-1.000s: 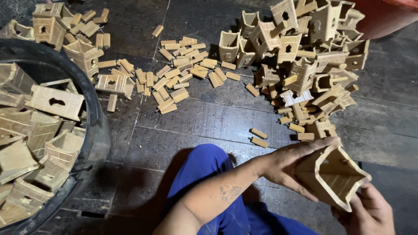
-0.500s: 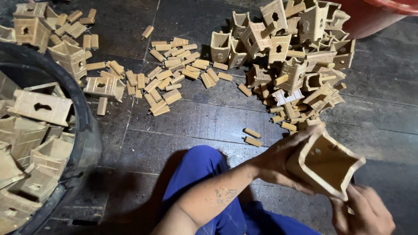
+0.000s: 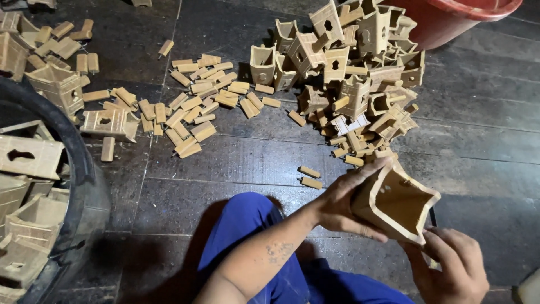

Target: The person sits on the floor and assembles small wooden components into a box-like structure. They pick up a hollow wooden frame, insert small rectangular wooden pieces into slots on its sides, and then place the completed unit into a large black tub. This process is repeated multiple times.

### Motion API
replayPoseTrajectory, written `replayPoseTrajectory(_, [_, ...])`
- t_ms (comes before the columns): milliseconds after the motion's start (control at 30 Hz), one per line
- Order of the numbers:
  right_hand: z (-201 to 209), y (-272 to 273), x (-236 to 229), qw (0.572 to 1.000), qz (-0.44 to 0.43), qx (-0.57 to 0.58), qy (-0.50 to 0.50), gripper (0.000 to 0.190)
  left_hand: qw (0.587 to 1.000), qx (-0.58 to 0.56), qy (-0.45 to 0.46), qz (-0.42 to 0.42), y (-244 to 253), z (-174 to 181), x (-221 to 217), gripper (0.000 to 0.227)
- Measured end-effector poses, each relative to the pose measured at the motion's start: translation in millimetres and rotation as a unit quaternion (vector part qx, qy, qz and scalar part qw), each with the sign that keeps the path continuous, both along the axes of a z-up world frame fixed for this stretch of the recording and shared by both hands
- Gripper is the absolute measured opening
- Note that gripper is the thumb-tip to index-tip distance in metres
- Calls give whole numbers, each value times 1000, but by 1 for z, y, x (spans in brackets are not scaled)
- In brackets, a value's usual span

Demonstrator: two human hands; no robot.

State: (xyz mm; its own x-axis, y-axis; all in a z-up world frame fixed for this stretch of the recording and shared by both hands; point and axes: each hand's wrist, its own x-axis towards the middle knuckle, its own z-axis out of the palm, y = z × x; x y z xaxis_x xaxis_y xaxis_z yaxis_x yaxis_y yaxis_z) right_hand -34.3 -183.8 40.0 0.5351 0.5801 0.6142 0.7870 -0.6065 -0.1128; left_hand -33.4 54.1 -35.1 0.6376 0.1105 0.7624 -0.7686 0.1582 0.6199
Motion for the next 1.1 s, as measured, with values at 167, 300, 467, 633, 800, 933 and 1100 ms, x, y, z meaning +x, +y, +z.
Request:
replayPoseTrajectory(167, [12, 19, -6, 995, 75, 20, -55, 28, 1000, -9, 25, -10, 1, 6, -6, 124])
replayPoseTrajectory(300, [1, 1, -4, 987, -69, 71, 129, 24, 991, -10, 100, -90, 3, 17, -16, 121])
replayPoseTrajectory(467, [19, 6, -1, 883, -48, 189, 427, 62, 995, -45, 23, -87, -3, 9, -7, 121])
replayPoseTrajectory(633, [18, -4, 2, 994, 56, -64, -64, 45, 976, -100, 129, -142, 5, 32, -17, 123])
replayPoseTrajectory(800, [32, 14, 7, 963, 151, -64, -215, 16, 958, -159, 178, -156, 0, 38, -21, 131])
replayPoseTrajectory(933, [18, 1, 1, 998, 35, 0, 48, 22, 993, -38, 86, -66, -6, 17, -15, 125])
replayPoseTrajectory(1100, [-7, -19, 18, 706, -95, 317, 626, 17, 997, 37, -67, -12, -11, 7, 0, 122])
